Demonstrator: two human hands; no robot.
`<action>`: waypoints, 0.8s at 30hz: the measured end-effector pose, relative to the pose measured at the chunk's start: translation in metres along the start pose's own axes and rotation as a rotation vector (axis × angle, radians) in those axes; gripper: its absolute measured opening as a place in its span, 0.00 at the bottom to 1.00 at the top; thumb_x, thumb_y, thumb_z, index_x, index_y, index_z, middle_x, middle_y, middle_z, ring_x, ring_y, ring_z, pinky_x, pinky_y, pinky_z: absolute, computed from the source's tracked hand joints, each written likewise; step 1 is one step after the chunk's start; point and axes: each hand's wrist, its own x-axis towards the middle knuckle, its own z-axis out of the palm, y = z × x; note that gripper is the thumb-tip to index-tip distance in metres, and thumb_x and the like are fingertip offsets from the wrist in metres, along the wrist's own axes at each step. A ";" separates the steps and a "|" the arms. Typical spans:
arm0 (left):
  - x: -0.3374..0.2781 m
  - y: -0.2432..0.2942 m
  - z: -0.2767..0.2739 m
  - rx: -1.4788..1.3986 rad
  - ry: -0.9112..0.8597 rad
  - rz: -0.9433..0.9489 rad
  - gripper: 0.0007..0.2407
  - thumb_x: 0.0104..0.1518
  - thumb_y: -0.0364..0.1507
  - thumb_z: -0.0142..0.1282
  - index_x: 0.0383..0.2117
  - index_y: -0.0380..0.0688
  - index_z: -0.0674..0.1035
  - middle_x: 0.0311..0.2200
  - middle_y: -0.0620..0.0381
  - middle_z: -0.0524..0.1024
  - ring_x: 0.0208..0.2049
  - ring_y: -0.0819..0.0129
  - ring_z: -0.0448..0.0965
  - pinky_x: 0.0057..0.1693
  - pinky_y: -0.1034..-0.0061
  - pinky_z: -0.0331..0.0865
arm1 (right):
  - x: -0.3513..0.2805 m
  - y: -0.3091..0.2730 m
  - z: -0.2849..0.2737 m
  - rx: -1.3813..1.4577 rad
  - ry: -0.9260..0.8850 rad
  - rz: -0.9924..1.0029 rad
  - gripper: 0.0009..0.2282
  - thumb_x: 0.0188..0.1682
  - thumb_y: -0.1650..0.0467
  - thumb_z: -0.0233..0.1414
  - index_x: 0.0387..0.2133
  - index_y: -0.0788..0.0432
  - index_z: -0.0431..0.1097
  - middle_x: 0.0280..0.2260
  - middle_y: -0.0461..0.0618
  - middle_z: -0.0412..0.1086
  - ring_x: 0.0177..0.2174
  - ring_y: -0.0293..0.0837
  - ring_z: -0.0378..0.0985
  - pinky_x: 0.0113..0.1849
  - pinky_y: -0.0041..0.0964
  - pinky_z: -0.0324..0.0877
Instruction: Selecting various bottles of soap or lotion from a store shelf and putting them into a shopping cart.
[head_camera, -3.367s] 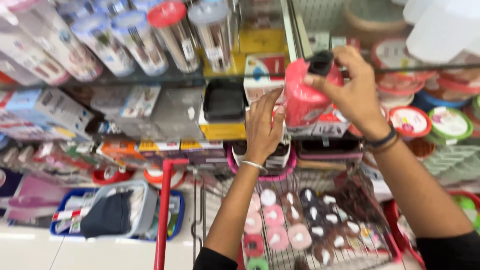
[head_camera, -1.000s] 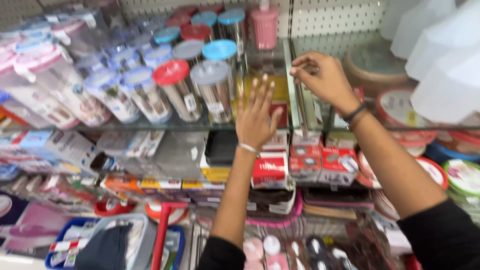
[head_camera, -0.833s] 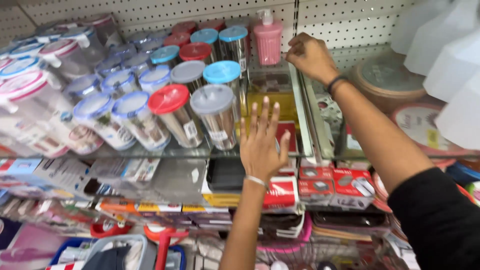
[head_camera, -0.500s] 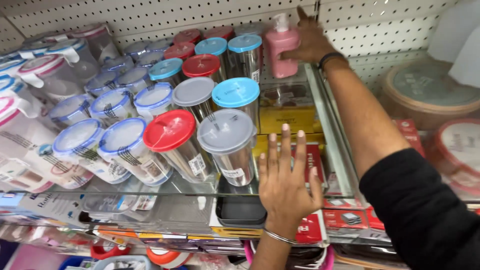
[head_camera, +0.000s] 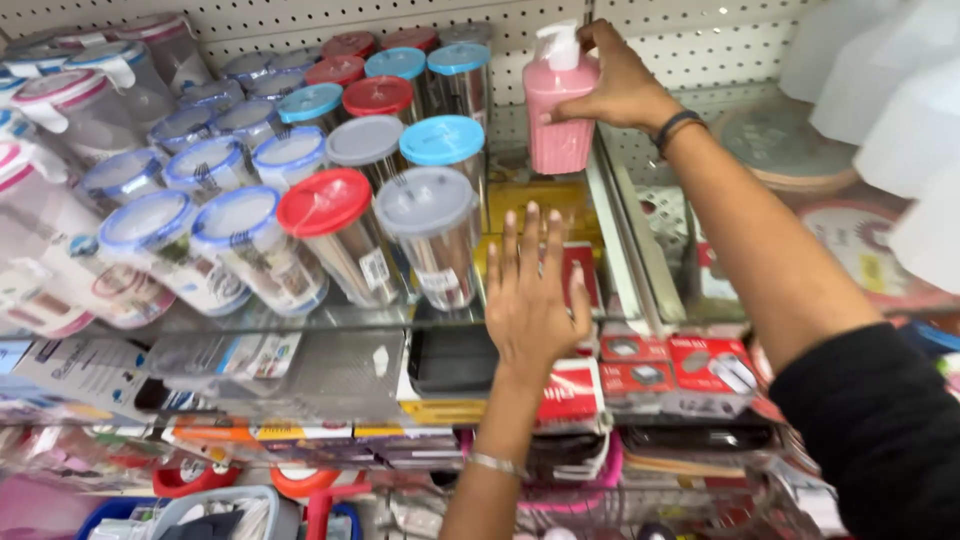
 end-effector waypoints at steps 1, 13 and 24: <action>-0.002 -0.004 0.000 -0.004 -0.004 -0.003 0.30 0.57 0.37 0.49 0.69 0.44 0.65 0.71 0.45 0.60 0.73 0.44 0.56 0.73 0.51 0.50 | -0.018 -0.017 -0.012 -0.001 -0.004 0.005 0.43 0.31 0.56 0.74 0.54 0.67 0.59 0.49 0.59 0.66 0.50 0.53 0.72 0.52 0.44 0.69; -0.120 0.100 -0.099 -0.838 -0.240 -0.184 0.33 0.64 0.44 0.50 0.71 0.39 0.56 0.65 0.42 0.65 0.47 0.60 0.71 0.55 0.68 0.70 | -0.322 -0.202 -0.095 -0.023 -0.078 -0.004 0.42 0.35 0.49 0.66 0.56 0.66 0.63 0.48 0.61 0.65 0.48 0.60 0.71 0.51 0.49 0.68; -0.370 0.145 -0.035 -0.962 -0.811 -0.683 0.45 0.46 0.34 0.70 0.72 0.42 0.54 0.58 0.41 0.72 0.51 0.59 0.80 0.54 0.70 0.76 | -0.643 -0.169 0.017 0.564 -0.315 0.521 0.28 0.57 0.59 0.49 0.64 0.66 0.54 0.57 0.59 0.61 0.56 0.57 0.65 0.54 0.48 0.62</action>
